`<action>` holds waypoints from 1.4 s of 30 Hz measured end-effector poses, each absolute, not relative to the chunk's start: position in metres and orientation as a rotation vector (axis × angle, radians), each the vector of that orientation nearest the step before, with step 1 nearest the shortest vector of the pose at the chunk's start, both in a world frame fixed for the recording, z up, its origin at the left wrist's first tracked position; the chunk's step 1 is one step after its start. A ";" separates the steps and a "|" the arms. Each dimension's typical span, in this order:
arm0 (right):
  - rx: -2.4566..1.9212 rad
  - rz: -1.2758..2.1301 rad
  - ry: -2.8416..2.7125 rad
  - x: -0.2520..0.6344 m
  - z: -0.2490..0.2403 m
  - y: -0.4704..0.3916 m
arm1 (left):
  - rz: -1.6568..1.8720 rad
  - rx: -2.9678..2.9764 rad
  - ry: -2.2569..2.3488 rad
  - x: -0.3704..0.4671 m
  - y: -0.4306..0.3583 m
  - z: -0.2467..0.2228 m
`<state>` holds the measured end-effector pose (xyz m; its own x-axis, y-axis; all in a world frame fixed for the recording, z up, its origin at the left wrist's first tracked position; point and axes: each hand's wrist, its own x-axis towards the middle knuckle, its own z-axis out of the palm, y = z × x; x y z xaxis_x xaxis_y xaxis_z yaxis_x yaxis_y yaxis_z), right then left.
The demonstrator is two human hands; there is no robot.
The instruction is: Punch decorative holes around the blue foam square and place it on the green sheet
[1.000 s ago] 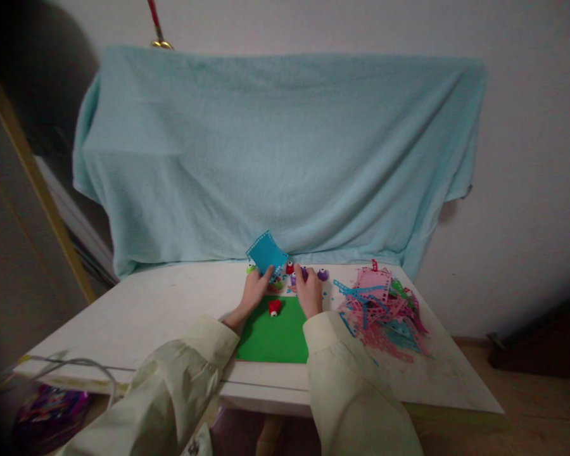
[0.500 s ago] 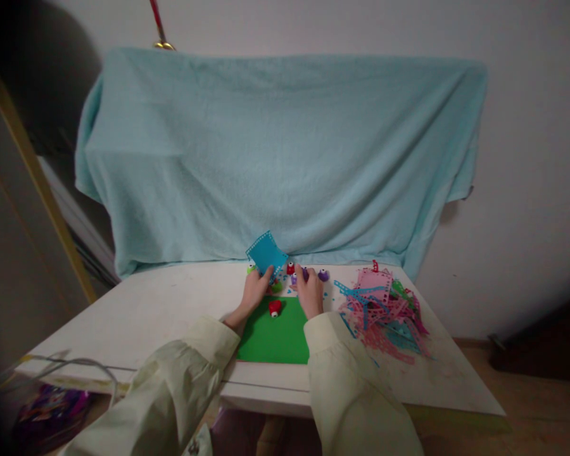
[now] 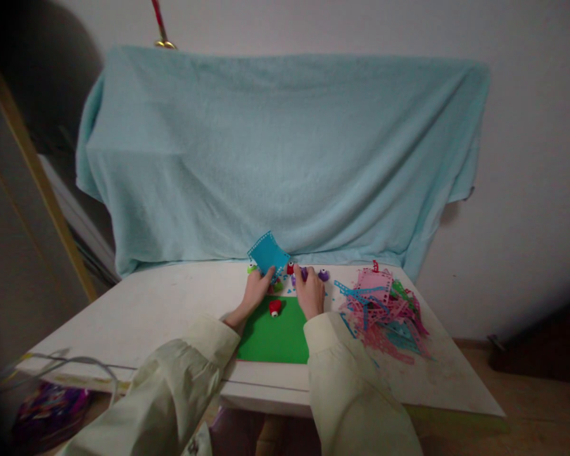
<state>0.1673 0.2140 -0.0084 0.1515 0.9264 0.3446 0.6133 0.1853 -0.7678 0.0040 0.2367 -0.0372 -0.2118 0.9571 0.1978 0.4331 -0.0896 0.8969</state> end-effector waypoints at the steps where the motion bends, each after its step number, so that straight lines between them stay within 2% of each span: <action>1: -1.519 0.433 -1.565 0.167 -0.008 0.214 | 1.276 1.515 1.646 0.004 0.237 -0.037; 17: -1.498 0.406 -1.553 0.167 -0.012 0.216 | 1.328 1.591 1.674 0.004 0.241 -0.043; 29: -1.415 0.249 -1.543 0.173 -0.021 0.225 | 1.259 1.491 1.756 0.003 0.234 -0.032; 42: -1.221 0.430 -1.471 0.168 -0.033 0.235 | 1.309 1.507 1.825 0.003 0.233 -0.033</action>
